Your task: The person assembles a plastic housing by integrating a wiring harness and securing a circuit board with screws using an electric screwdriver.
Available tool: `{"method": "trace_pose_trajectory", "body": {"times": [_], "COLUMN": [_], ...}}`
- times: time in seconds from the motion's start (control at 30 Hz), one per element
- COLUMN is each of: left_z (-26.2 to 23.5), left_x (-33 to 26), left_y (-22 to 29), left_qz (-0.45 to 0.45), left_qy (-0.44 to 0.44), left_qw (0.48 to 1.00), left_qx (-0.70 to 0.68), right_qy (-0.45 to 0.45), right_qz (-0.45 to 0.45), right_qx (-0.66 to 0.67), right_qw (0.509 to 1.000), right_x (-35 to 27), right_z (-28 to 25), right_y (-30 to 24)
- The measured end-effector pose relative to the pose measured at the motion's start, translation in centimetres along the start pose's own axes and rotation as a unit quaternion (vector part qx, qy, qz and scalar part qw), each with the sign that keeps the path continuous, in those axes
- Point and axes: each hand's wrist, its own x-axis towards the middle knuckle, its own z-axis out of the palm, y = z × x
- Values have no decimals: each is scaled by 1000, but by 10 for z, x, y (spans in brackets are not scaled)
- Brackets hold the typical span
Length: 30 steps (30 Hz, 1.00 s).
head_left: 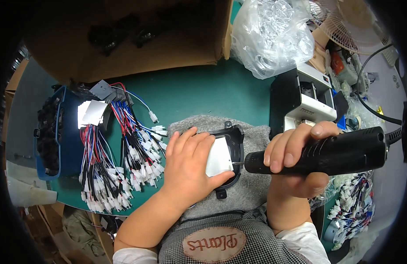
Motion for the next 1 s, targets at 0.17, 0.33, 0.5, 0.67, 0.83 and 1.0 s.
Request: {"method": "trace_pose_trajectory", "body": {"times": [0.17,0.33,0.5,0.67,0.83,1.0], "left_z": [1,1,3,4,4,4], "left_x": [2,3,2,2,2,3], "left_y": [-2,-4,-5,-4,-5,-2], "left_qz": [-4,-5,-3,-3,6,11], "left_qy": [0,3,6,11,13,13], "left_qw": [1000,1000,1000,1000,999,1000], "left_qx": [-16,-28,-25,-28,-29,-18], "right_qy": [10,28,-101,-253,-307,-195], "right_qz": [11,25,-8,-15,0,36], "right_qx": [-3,-29,-126,-131,-154,-145], "right_qw": [1000,999,987,958,939,969], "right_x": [2,-1,-2,9,16,7], "right_z": [-1,5,9,3,2,-1], "right_y": [8,12,13,13,19,18]}}
